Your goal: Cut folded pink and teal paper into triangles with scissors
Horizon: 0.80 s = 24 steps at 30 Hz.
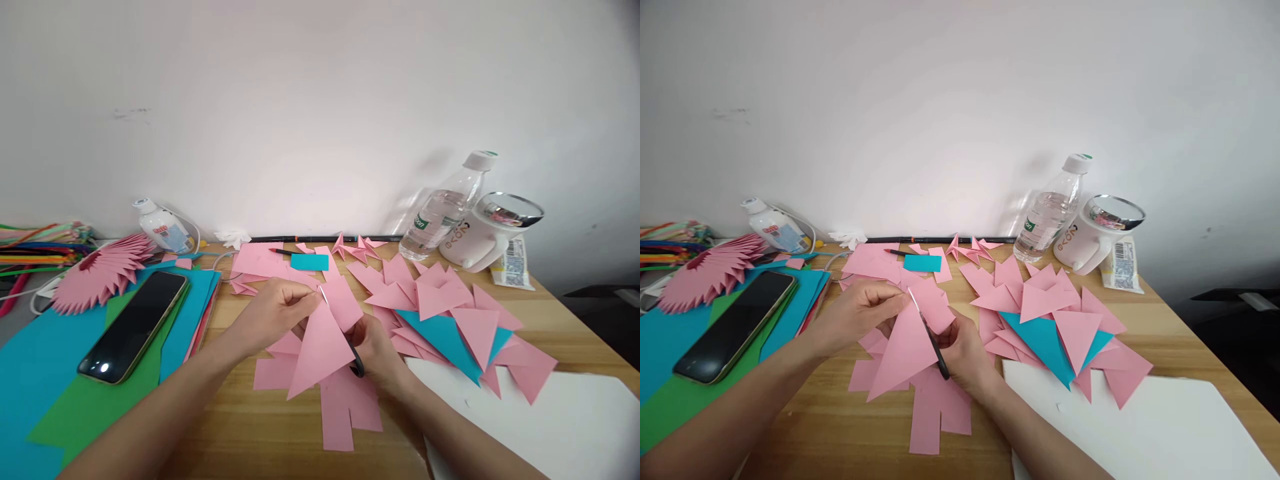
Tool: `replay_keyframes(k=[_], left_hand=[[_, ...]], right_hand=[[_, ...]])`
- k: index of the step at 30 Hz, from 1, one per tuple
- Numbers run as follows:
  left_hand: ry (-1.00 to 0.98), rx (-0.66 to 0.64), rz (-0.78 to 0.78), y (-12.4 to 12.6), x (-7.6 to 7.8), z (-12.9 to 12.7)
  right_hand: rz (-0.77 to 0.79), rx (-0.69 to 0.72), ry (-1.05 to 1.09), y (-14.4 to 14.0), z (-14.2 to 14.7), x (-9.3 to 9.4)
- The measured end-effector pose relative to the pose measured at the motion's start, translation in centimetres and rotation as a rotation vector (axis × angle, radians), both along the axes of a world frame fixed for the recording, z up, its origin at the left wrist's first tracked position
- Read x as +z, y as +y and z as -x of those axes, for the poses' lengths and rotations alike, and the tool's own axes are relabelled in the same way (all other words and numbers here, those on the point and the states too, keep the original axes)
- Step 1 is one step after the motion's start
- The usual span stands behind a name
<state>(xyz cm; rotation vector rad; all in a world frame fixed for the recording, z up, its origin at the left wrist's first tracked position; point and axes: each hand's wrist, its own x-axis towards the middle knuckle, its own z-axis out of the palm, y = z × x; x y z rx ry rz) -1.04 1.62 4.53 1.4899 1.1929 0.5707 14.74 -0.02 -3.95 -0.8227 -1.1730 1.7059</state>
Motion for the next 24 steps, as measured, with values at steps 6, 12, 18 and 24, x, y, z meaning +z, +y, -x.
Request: replay_keyframes(k=[6,12,18,24], left_hand=[[-0.005,0.003,-0.025,0.1,0.1,0.0],[0.010,-0.015,-0.031,0.1,0.2,-0.1],[0.237,-0.046,-0.145,1.2,0.5,1.6],[0.595,-0.121,-0.277,3.3,-1.1,3.8]], right_hand=[[0.062,-0.014,-0.082,0.1,-0.2,-0.7],[0.056,0.023,-0.127,0.1,-0.4,-0.5],[0.081,-0.006,-0.076,0.0,-0.9,0.7],[0.218,0.212,0.459,0.9,-2.6,0.7]])
